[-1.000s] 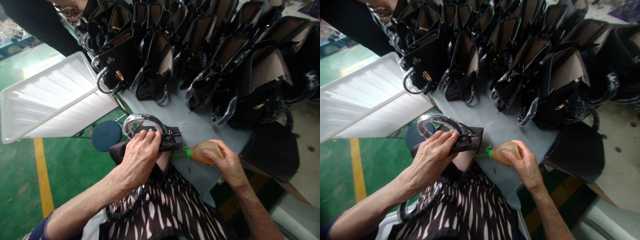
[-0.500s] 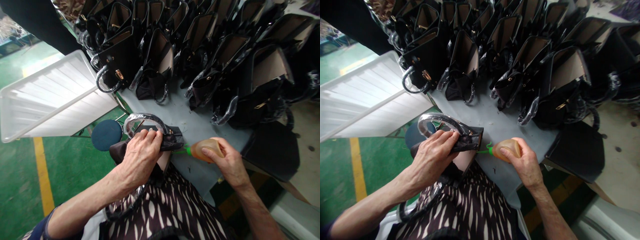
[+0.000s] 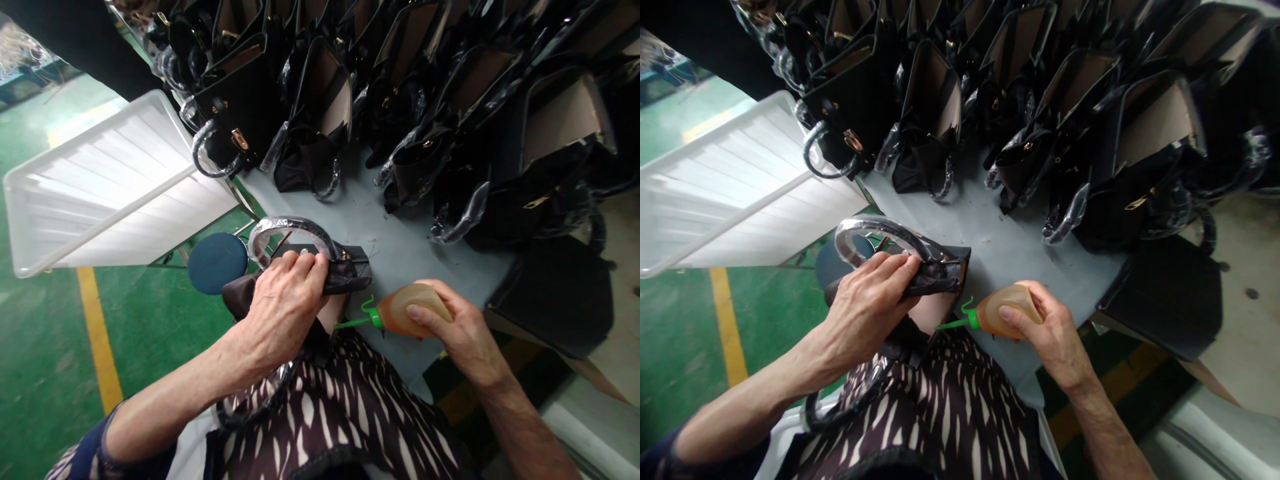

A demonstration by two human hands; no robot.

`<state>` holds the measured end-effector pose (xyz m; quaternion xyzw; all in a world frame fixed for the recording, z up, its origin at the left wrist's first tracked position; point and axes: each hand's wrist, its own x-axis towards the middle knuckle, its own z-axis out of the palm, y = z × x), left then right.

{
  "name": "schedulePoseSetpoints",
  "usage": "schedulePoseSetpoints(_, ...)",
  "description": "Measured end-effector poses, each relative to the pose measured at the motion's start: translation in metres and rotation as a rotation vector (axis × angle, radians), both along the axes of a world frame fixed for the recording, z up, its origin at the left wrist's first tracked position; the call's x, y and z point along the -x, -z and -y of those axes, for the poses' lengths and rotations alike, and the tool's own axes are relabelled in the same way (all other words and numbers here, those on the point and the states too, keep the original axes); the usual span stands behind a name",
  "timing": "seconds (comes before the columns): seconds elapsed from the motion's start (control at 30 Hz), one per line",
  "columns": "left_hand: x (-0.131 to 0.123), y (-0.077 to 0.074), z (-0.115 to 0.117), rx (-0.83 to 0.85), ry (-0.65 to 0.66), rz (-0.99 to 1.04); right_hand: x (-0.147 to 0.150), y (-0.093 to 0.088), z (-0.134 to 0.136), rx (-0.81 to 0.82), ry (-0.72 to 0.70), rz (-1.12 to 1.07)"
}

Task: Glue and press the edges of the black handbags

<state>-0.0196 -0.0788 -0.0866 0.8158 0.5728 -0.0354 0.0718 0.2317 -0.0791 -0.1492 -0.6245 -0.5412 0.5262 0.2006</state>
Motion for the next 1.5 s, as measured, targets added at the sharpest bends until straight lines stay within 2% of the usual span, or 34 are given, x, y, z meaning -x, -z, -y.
schedulePoseSetpoints(0.57, 0.0, -0.002, -0.006, 0.037, -0.03, -0.013, 0.003, -0.005, 0.007, 0.069, -0.026, -0.109)
schedulePoseSetpoints(0.93, -0.002, -0.004, -0.013, 0.025, -0.037, -0.057, -0.004, -0.001, 0.012, 0.11, -0.022, -0.179)
schedulePoseSetpoints(1.2, 0.001, 0.0, -0.012, -0.008, -0.047, -0.019, -0.005, 0.013, 0.024, 0.234, 0.118, -0.284)
schedulePoseSetpoints(1.5, -0.002, -0.003, -0.012, 0.026, -0.072, -0.039, -0.005, 0.017, 0.029, 0.228, 0.179, -0.244)
